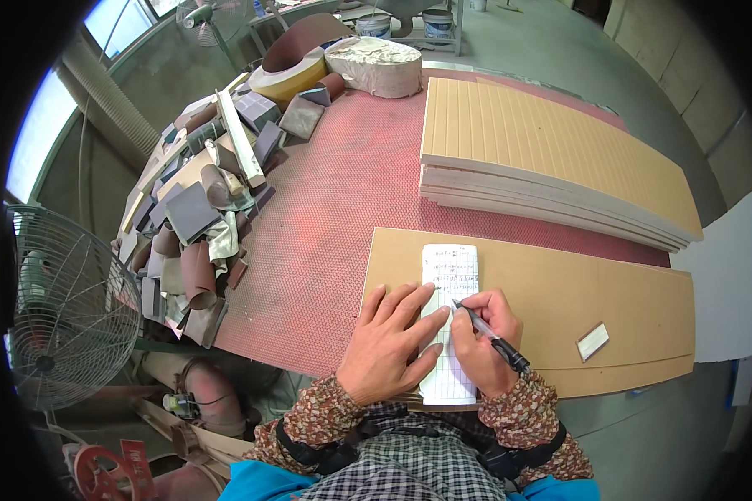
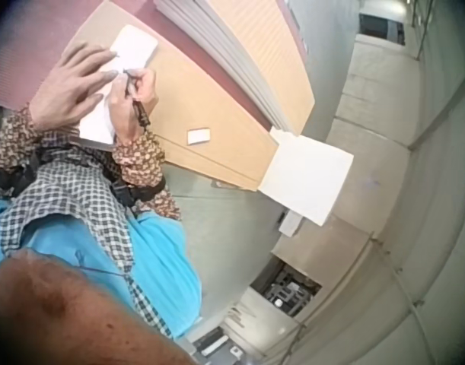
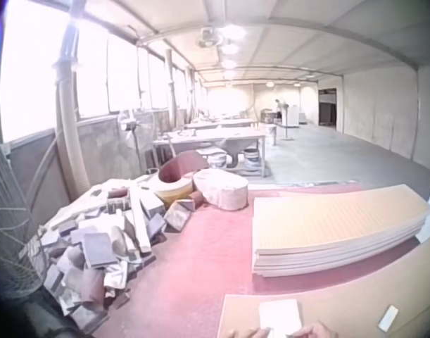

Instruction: The recorder writes notes on a piece of paper placed on top of a wooden board.

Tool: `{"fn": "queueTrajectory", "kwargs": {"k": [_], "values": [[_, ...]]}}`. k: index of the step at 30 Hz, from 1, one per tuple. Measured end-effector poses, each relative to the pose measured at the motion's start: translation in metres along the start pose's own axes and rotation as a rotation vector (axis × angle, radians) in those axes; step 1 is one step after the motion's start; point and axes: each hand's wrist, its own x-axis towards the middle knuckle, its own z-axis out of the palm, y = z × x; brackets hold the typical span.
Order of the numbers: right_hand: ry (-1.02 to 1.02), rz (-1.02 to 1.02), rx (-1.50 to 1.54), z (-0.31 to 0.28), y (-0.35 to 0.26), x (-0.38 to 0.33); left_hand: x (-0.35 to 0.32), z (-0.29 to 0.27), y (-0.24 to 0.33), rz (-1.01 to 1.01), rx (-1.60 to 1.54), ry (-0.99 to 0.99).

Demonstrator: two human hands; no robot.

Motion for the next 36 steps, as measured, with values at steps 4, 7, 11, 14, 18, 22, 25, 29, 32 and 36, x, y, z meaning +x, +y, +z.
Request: {"fn": "queueTrajectory", "kwargs": {"k": [4,7,11,14,18,22,25,29,32,36], "values": [[0.006,-0.001,0.003,0.0002,-0.0002,0.0003,-0.0002,0.0001,0.0002,-0.003,0.001,-0.008],[-0.002,0.006,0.01,-0.0002,-0.0008,0.0001,-0.0001,-0.0003,-0.0001,-0.005,0.003,-0.011],[-0.004,-0.006,0.028,0.0005,0.0002,-0.0005,-0.0002,-0.0002,0.0,-0.007,-0.003,-0.008],[-0.028,-0.014,-0.015,-0.0004,0.0025,0.0,-0.0002,-0.0008,-0.0007,-0.006,-0.012,-0.005],[-0.034,-0.06,-0.024,0.0012,0.0039,0.0009,-0.0003,-0.001,-0.0013,-0.008,-0.027,-0.008],[-0.027,-0.01,0.006,0.0028,0.0003,-0.0004,-0.0007,-0.0008,-0.0019,-0.013,-0.045,0.0],[-0.04,0.005,-0.003,0.0039,-0.0014,0.0002,-0.0005,-0.0003,-0.0028,-0.017,-0.045,0.001],[-0.045,-0.006,-0.058,0.0042,-0.0003,0.0007,-0.0006,0.0003,-0.0038,-0.024,-0.052,0.007],[-0.059,-0.03,-0.061,0.0047,0.001,0.0009,-0.0006,0.0007,-0.0042,-0.027,-0.067,0.009],[-0.055,-0.038,-0.067,0.0051,-0.0014,0.0004,-0.0008,0.0002,-0.0044,-0.02,-0.058,0.006]]}}
